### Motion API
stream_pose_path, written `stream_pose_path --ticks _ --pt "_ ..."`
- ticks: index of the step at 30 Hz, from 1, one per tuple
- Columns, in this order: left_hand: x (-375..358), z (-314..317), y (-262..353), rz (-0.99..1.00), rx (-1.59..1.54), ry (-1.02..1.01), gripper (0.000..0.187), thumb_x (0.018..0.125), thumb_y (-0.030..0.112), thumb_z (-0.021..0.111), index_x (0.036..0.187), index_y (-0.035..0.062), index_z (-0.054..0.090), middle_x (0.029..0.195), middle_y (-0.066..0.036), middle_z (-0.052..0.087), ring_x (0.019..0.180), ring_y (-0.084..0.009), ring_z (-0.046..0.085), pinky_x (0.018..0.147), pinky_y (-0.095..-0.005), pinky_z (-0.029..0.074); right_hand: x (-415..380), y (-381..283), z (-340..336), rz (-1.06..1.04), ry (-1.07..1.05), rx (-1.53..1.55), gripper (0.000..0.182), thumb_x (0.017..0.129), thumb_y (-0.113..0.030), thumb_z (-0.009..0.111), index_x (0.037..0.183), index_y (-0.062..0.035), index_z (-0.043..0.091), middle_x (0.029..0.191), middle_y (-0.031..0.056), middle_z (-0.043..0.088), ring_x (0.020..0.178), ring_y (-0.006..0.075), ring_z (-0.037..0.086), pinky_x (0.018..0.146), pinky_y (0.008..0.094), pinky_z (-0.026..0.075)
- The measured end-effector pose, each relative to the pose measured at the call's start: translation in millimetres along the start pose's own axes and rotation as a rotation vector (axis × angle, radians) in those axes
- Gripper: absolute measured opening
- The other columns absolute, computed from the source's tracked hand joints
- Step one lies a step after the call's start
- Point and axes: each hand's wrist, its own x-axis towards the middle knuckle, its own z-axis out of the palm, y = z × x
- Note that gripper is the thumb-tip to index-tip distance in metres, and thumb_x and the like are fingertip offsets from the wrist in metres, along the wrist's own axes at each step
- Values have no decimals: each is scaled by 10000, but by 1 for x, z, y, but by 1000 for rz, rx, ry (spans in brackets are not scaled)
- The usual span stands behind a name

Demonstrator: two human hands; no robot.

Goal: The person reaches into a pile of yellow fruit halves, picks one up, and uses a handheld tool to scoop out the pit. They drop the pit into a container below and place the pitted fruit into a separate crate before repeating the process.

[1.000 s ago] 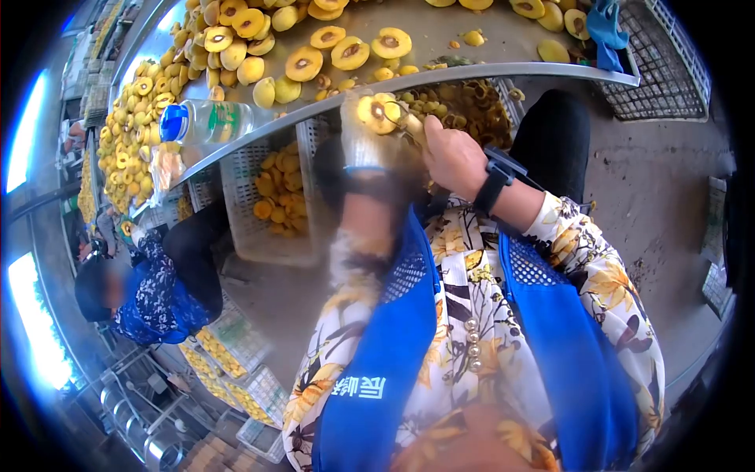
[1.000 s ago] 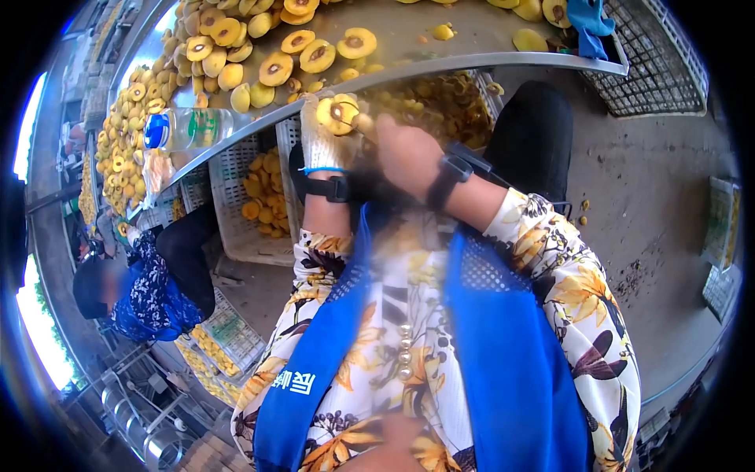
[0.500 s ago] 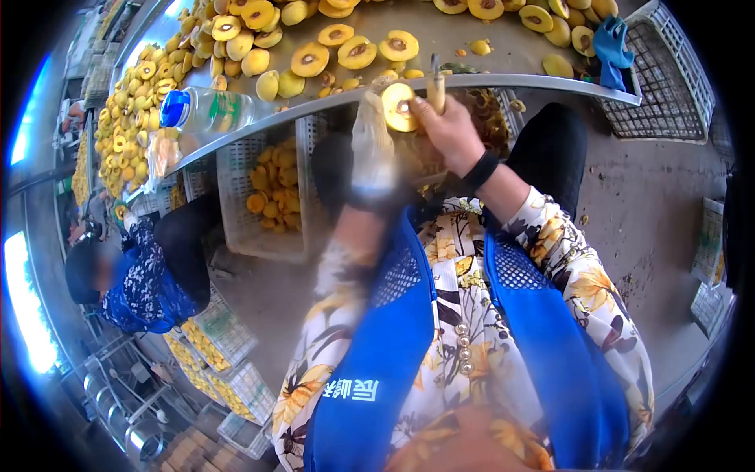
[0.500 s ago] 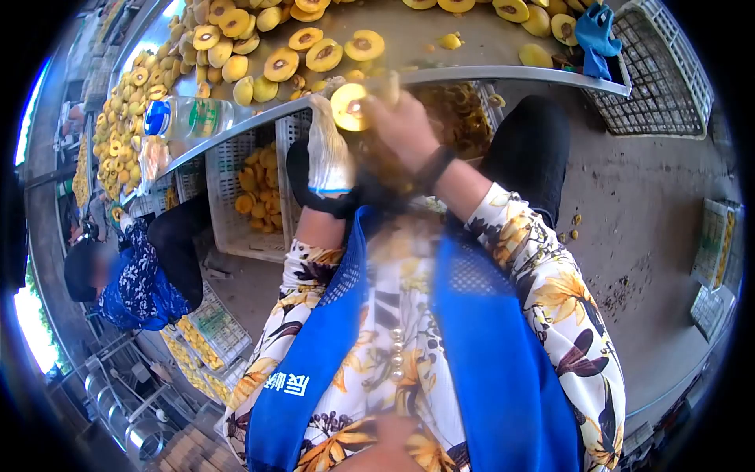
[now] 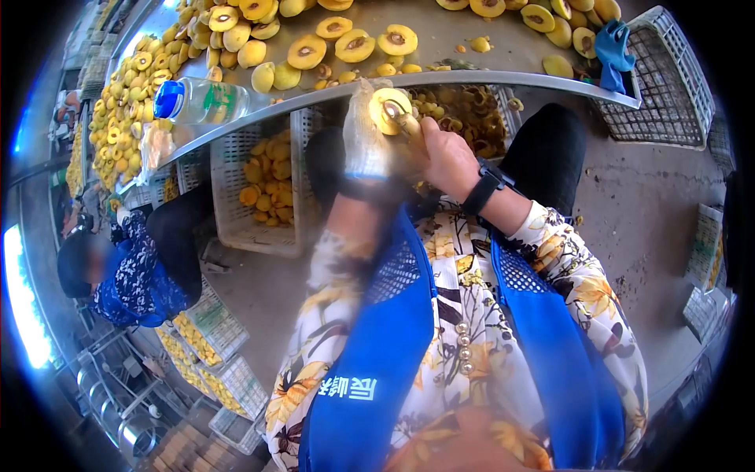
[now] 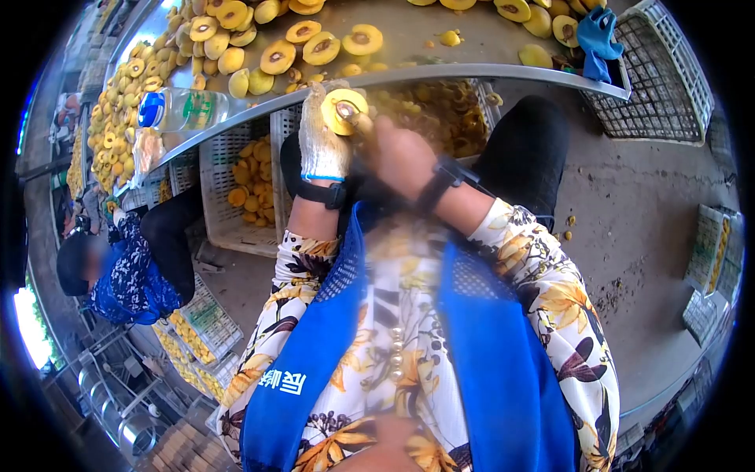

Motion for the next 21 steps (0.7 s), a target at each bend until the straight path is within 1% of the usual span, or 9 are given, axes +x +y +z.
stream_pose_path --ticks 3,7,10,12,15,17,18,19,21 --pt "2 -4 -4 0 -7 -23 353 904 396 451 960 58 533 842 -138 594 702 -267 584 615 -361 510 -1 0 0 71 -35 1 289 748 -122 614 889 8 400 667 246 555 695 425 556 597 469 429" --pt "2 1 -8 46 92 26 355 906 394 453 962 52 529 850 -129 593 707 -247 583 604 -325 505 -3 1 3 113 -29 26 274 749 -108 601 877 17 394 663 245 555 689 421 560 591 472 431" --pt "25 -18 -19 178 130 12 361 908 383 450 956 33 524 812 -119 592 666 -235 581 576 -311 499 -3 3 2 121 -50 2 255 750 -94 588 864 23 393 656 247 553 681 421 562 588 474 433" --pt "30 -29 -17 107 208 -44 352 911 357 450 957 16 524 808 -118 595 667 -221 585 571 -304 496 -4 1 -2 114 -94 -31 244 747 -83 582 858 26 393 657 248 553 680 422 562 590 476 433" --pt "30 -32 -4 -35 349 -109 330 913 317 450 939 0 538 806 -116 602 673 -203 593 571 -285 494 -5 0 -12 37 -157 -122 230 794 -152 543 912 29 463 714 243 604 671 400 601 597 474 466" --pt "28 -29 5 -162 431 -144 331 909 300 457 891 -11 569 777 -113 612 666 -185 599 570 -255 489 -4 6 -11 27 -212 -136 235 739 -79 567 889 30 423 697 242 579 689 412 577 603 477 446" --pt "30 -36 4 15 636 -228 333 906 302 464 884 -13 571 763 -112 611 651 -187 597 568 -259 491 -3 8 -10 18 -240 -143 253 712 -43 579 878 30 403 689 242 566 698 418 566 606 479 436" --pt "34 -48 1 198 839 -314 334 904 303 471 878 -14 573 749 -111 610 637 -190 596 567 -262 492 -4 10 -7 32 -241 -106 253 709 -40 579 879 28 404 692 242 566 698 418 566 605 479 436" --pt "25 -29 8 -163 503 -116 322 898 292 494 895 -21 567 764 -117 610 651 -199 598 587 -282 503 -6 14 1 64 -241 -30 255 704 -35 580 880 25 407 696 243 568 698 418 565 601 478 436"
